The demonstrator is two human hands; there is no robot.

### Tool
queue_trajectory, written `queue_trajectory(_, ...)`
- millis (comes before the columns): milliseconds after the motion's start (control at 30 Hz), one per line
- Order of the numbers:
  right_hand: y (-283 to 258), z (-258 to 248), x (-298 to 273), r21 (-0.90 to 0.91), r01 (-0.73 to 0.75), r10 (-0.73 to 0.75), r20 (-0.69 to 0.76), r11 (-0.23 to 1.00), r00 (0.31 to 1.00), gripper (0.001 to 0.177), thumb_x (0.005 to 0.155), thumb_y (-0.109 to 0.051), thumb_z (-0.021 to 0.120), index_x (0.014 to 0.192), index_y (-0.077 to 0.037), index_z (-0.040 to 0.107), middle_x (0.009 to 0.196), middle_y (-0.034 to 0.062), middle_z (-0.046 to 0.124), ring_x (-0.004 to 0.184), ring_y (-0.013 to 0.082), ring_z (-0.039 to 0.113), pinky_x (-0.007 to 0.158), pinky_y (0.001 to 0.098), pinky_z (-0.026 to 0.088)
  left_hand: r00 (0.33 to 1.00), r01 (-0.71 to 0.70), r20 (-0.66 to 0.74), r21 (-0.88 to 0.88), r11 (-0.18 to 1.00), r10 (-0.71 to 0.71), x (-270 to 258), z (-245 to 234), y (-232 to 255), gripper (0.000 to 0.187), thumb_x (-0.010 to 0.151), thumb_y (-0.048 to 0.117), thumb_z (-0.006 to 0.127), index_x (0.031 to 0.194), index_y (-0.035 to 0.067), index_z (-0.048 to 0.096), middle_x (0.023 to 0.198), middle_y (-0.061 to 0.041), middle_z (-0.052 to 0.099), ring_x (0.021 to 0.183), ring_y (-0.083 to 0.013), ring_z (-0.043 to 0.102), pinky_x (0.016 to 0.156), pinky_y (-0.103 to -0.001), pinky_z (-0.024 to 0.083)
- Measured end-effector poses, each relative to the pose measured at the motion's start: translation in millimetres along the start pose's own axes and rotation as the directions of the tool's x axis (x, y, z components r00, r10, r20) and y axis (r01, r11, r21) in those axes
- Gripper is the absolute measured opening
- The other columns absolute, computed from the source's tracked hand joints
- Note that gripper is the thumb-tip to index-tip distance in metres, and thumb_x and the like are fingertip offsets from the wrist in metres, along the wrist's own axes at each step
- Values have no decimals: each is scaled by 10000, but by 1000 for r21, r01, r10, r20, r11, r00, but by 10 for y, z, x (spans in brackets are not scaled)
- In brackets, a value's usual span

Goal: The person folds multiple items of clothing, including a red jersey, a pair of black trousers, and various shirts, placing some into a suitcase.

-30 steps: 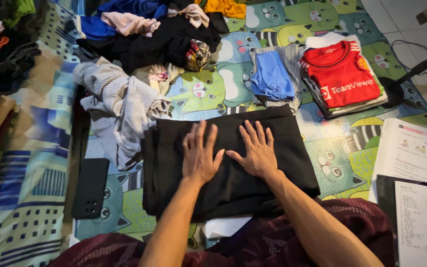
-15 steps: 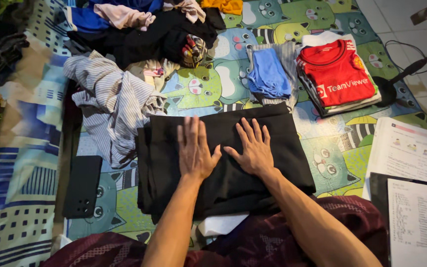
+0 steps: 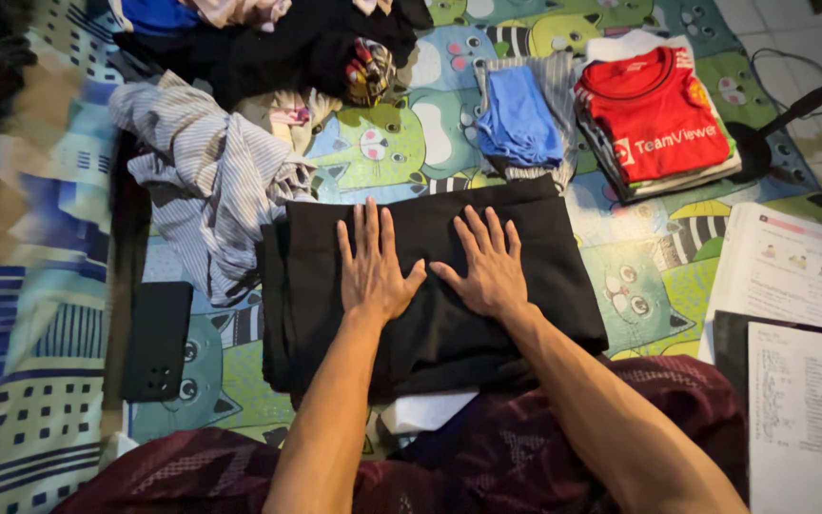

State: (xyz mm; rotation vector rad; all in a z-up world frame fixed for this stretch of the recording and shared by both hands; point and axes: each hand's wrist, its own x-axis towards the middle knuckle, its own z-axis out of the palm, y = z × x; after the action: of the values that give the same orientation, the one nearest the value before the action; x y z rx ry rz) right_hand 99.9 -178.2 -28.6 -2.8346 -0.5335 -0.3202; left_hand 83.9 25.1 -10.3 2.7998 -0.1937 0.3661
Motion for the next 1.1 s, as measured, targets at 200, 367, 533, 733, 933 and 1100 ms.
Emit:
queue_trajectory(200, 22, 5, -1, 3, 1, -1, 1, 1000, 1000, 848, 914, -657, 584, 1526, -86, 450, 1637, 117, 345, 1531, 359, 229, 1225, 564, 136, 954, -293, -44, 88, 952, 298, -37, 95, -52, 738, 960, 386, 627, 1598, 99, 393, 1703, -97, 313, 1596, -298, 222, 1305, -487, 155)
queue_trajectory(367, 25, 6, -7, 7, 5, -5, -13, 1000, 1000, 825, 926, -635, 586, 1525, -84, 456, 1632, 119, 358, 1533, 352, 236, 1224, 562, 145, 945, -308, 108, -39, 951, 310, 33, 125, -75, 591, 1014, 399, 526, 1551, 162, 456, 1661, -68, 358, 1559, -285, 266, 1277, -501, 163)
queue_trajectory(533, 38, -7, -23, 24, -5, 5, -14, 1000, 1000, 805, 939, -631, 580, 1520, -87, 464, 1632, 117, 362, 1531, 354, 250, 1231, 551, 150, 990, -44, 134, 69, 997, 35, 135, 101, -95, 792, 976, 612, 403, 1558, 76, 371, 1622, -181, 276, 1507, -314, 214, 1214, -511, 86)
queue_trajectory(733, -32, -22, -20, 14, -9, 10, -22, 1000, 1000, 803, 937, -631, 581, 1519, -89, 468, 1630, 115, 364, 1531, 355, 250, 1231, 550, 149, 925, 198, 219, 418, 886, -310, 446, -25, -591, 755, 1066, 595, 304, 1552, 17, 320, 1649, -241, 211, 1550, -373, 125, 1219, -563, -9)
queue_trajectory(933, -13, -19, -6, 15, -10, 10, -20, 1000, 1000, 796, 889, -547, 634, 1524, -102, 455, 1634, 109, 349, 1529, 349, 242, 1226, 552, 144, 926, -330, 229, 103, 938, 301, 227, 192, -74, 439, 1062, 403, 460, 1378, 120, 575, 1657, -150, 356, 1569, -362, 228, 1277, -547, 158)
queue_trajectory(1100, 39, 23, -26, -5, -20, 20, 1, 1000, 1000, 761, 895, -476, 650, 1538, -120, 455, 1648, 92, 349, 1542, 330, 248, 1239, 544, 145, 961, -266, 28, -178, 947, 275, 37, 443, 205, 581, 1079, 412, 427, 1523, 43, 493, 1649, -119, 405, 1562, -299, 324, 1287, -512, 197)
